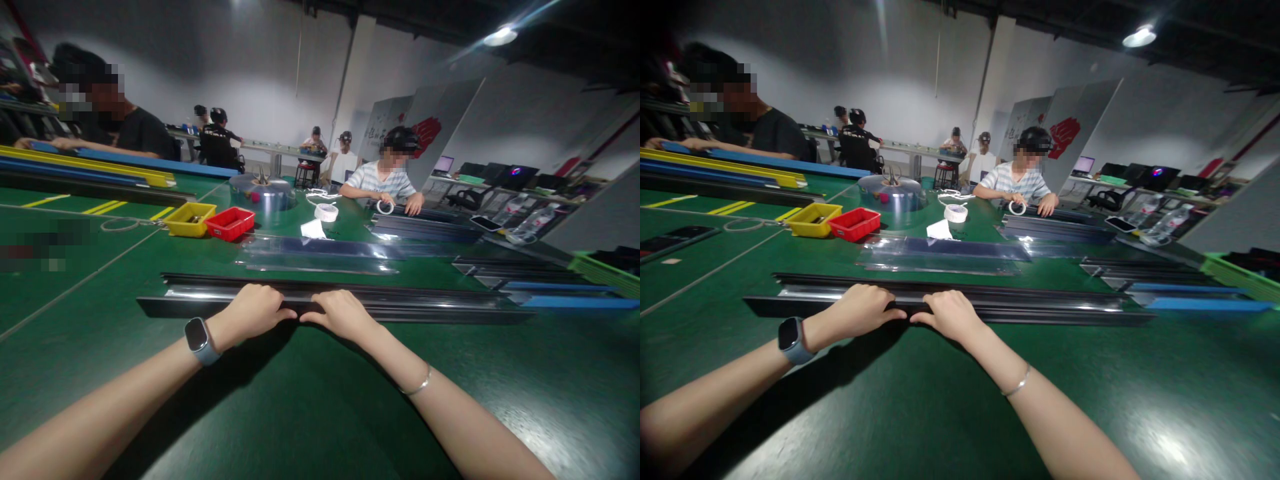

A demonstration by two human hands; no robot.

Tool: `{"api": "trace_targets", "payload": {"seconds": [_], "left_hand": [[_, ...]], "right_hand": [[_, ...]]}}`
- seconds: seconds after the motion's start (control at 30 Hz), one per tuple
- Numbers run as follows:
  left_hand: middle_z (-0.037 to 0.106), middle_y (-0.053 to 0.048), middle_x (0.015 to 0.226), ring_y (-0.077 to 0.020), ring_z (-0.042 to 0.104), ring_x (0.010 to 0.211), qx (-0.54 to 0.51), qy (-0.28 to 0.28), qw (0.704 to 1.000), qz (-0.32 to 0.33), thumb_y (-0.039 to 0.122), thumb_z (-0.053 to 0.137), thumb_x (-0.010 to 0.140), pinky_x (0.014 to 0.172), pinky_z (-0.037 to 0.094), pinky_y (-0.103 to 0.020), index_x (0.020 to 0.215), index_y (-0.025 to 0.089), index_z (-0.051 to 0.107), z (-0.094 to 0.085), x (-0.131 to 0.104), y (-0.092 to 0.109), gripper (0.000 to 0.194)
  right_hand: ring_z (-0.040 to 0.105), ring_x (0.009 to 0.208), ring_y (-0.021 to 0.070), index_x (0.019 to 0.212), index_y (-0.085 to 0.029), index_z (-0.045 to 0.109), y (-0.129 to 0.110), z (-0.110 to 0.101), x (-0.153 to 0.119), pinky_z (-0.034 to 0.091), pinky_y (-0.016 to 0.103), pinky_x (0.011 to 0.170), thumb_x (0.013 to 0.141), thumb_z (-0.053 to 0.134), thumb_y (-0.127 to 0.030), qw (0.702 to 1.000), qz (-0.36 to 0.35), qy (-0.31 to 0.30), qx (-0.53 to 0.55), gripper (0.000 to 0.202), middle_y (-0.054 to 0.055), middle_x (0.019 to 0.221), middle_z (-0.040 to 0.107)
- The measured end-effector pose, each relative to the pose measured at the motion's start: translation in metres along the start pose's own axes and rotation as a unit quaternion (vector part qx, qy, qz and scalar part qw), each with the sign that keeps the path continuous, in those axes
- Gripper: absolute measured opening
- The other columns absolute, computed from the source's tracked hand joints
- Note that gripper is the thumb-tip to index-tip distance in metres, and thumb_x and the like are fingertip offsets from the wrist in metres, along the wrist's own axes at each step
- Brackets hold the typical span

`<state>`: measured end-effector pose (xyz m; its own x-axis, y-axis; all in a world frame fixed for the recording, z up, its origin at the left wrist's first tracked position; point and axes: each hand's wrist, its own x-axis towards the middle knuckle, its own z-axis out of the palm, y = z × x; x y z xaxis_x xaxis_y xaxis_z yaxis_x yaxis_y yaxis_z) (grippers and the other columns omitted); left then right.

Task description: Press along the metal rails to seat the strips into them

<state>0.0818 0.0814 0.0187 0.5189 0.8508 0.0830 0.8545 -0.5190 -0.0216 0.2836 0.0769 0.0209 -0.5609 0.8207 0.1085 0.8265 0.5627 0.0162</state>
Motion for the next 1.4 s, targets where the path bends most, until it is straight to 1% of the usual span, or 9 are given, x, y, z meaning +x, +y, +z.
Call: {"api": "trace_targets", "payload": {"seconds": [0.13, 0.33, 0.57, 0.63, 0.77, 0.97, 1.13, 1.27, 1.4], "left_hand": [[0.064, -0.01, 0.08, -0.0231, 0.06, 0.076, -0.014, 0.023, 1.0, -0.014, 0.058, 0.033, 0.079, 0.067, 0.043, -0.032, 0.079, 0.016, 0.062, 0.002, 0.0, 0.003, 0.051], [0.063, -0.01, 0.084, -0.0213, 0.06, 0.078, -0.019, 0.053, 0.998, -0.022, 0.058, 0.032, 0.079, 0.067, 0.043, -0.03, 0.083, 0.016, 0.061, 0.001, -0.002, 0.008, 0.052], [0.063, -0.009, 0.083, -0.0223, 0.059, 0.081, -0.045, 0.058, 0.997, -0.015, 0.062, 0.024, 0.079, 0.068, 0.043, -0.031, 0.081, 0.017, 0.063, 0.0, -0.002, 0.0, 0.059], [0.064, -0.009, 0.082, -0.022, 0.059, 0.079, -0.051, 0.051, 0.997, -0.017, 0.063, 0.023, 0.079, 0.068, 0.043, -0.031, 0.081, 0.018, 0.063, -0.003, -0.001, 0.0, 0.06], [0.064, -0.01, 0.076, -0.0213, 0.06, 0.072, -0.041, 0.014, 0.998, -0.044, 0.064, 0.027, 0.077, 0.066, 0.042, -0.031, 0.079, 0.018, 0.065, -0.012, -0.001, -0.005, 0.059], [0.064, -0.013, 0.073, -0.0252, 0.06, 0.068, 0.004, -0.06, 0.997, -0.051, 0.059, 0.034, 0.076, 0.063, 0.044, -0.035, 0.076, 0.017, 0.066, -0.02, -0.005, -0.028, 0.053], [0.064, -0.013, 0.071, -0.0251, 0.06, 0.062, 0.006, -0.096, 0.994, -0.057, 0.053, 0.044, 0.071, 0.056, 0.044, -0.034, 0.073, 0.016, 0.065, -0.022, -0.006, -0.038, 0.043], [0.065, -0.013, 0.074, -0.026, 0.06, 0.064, 0.008, -0.106, 0.993, -0.049, 0.043, 0.052, 0.066, 0.056, 0.045, -0.033, 0.074, 0.015, 0.065, -0.02, -0.004, -0.038, 0.032], [0.065, -0.014, 0.076, -0.0248, 0.061, 0.066, 0.011, -0.099, 0.993, -0.058, 0.039, 0.054, 0.065, 0.058, 0.045, -0.032, 0.076, 0.015, 0.066, -0.019, -0.004, -0.038, 0.029]], "right_hand": [[0.059, 0.088, 0.0205, 0.094, -0.021, 0.061, 0.006, -0.002, 0.002, 0.04, 0.027, 0.07, 0.079, 0.034, -0.062, 1.0, -0.016, 0.001, 0.01, 0.051, 0.006, 0.09, 0.065], [0.059, 0.087, 0.0192, 0.091, -0.021, 0.063, 0.014, -0.003, 0.001, 0.039, 0.027, 0.072, 0.077, 0.039, -0.061, 0.999, -0.006, -0.018, 0.036, 0.049, 0.005, 0.089, 0.065], [0.057, 0.088, 0.0203, 0.095, -0.02, 0.061, 0.006, -0.007, 0.001, 0.039, 0.028, 0.072, 0.076, 0.044, -0.058, 0.999, -0.001, 0.01, 0.047, 0.045, 0.007, 0.092, 0.064], [0.057, 0.088, 0.0194, 0.098, -0.02, 0.058, -0.001, -0.01, 0.006, 0.039, 0.027, 0.071, 0.076, 0.046, -0.056, 0.997, -0.02, 0.021, 0.07, 0.044, 0.006, 0.095, 0.063], [0.058, 0.087, 0.0177, 0.099, -0.02, 0.056, -0.018, -0.017, 0.022, 0.039, 0.025, 0.068, 0.076, 0.05, -0.052, 0.991, -0.065, 0.0, 0.114, 0.04, 0.005, 0.095, 0.063], [0.06, 0.079, 0.0173, 0.091, -0.02, 0.06, -0.038, -0.018, 0.046, 0.038, 0.023, 0.062, 0.076, 0.047, -0.056, 0.984, -0.121, -0.028, 0.125, 0.04, 0.004, 0.088, 0.065], [0.06, 0.069, 0.017, 0.083, -0.018, 0.065, -0.046, -0.015, 0.057, 0.037, 0.022, 0.057, 0.07, 0.048, -0.062, 0.991, -0.067, -0.07, 0.089, 0.049, 0.006, 0.078, 0.066], [0.061, 0.071, 0.019, 0.082, -0.018, 0.066, -0.052, -0.011, 0.061, 0.039, 0.023, 0.058, 0.065, 0.052, -0.064, 0.994, -0.053, -0.063, 0.067, 0.051, 0.007, 0.079, 0.067], [0.061, 0.073, 0.0208, 0.084, -0.016, 0.065, -0.054, -0.008, 0.062, 0.041, 0.025, 0.059, 0.067, 0.048, -0.065, 0.996, -0.057, -0.059, 0.044, 0.055, 0.009, 0.082, 0.067]]}}
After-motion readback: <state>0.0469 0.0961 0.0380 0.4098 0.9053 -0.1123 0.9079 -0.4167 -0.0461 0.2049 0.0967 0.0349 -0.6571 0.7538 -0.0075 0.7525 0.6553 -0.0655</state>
